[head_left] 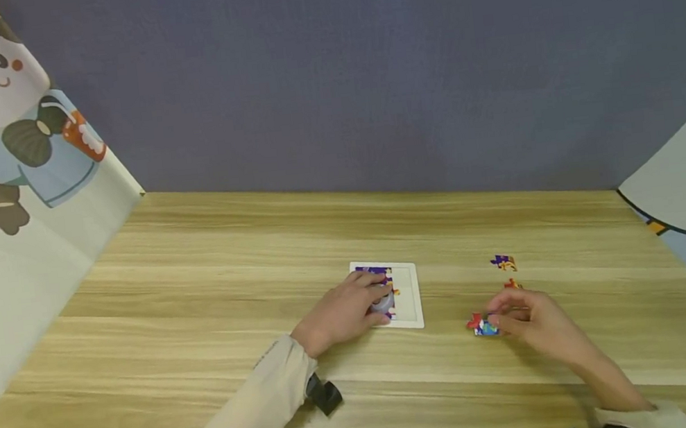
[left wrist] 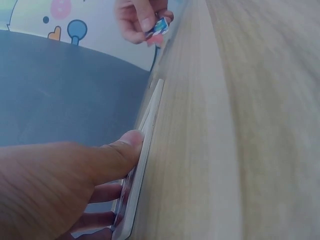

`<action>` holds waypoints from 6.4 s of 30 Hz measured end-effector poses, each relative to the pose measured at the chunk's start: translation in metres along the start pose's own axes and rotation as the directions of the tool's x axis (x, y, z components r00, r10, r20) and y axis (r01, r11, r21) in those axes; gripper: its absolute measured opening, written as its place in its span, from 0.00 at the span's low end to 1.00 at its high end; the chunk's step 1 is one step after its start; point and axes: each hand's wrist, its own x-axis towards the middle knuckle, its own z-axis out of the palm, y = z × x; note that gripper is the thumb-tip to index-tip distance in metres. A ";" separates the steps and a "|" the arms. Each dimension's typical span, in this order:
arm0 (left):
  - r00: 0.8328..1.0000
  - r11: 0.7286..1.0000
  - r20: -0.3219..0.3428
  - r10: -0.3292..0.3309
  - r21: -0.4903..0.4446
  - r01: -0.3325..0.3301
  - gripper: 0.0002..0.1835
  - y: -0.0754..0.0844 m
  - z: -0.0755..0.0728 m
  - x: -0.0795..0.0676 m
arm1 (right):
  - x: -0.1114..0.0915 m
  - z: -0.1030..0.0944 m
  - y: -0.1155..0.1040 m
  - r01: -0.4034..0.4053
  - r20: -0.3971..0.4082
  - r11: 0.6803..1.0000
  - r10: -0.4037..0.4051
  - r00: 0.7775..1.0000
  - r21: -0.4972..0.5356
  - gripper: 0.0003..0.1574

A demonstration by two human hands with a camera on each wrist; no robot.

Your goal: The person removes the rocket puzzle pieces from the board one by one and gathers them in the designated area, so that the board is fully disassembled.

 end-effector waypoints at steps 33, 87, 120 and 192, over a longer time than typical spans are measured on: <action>1.000 1.000 -0.003 -0.022 0.003 0.022 0.28 0.001 0.001 0.020 | 0.006 -0.061 0.048 -0.214 -0.012 0.969 0.214 0.977 -0.120 0.15; 0.998 0.998 -0.034 0.058 -0.037 -0.060 0.23 -0.012 0.004 -0.014 | 0.042 0.035 -0.030 0.052 -0.025 0.989 -0.056 0.998 -0.135 0.08; 0.998 0.994 -0.041 -0.046 -0.106 0.041 0.20 -0.019 0.002 -0.006 | 0.114 0.075 -0.055 0.107 0.087 0.973 -0.091 0.992 -0.205 0.14; 0.986 0.997 -0.143 -0.081 -0.022 0.078 0.19 -0.015 0.003 -0.005 | 0.112 0.098 -0.054 0.096 -0.120 0.992 -0.104 0.987 -0.078 0.06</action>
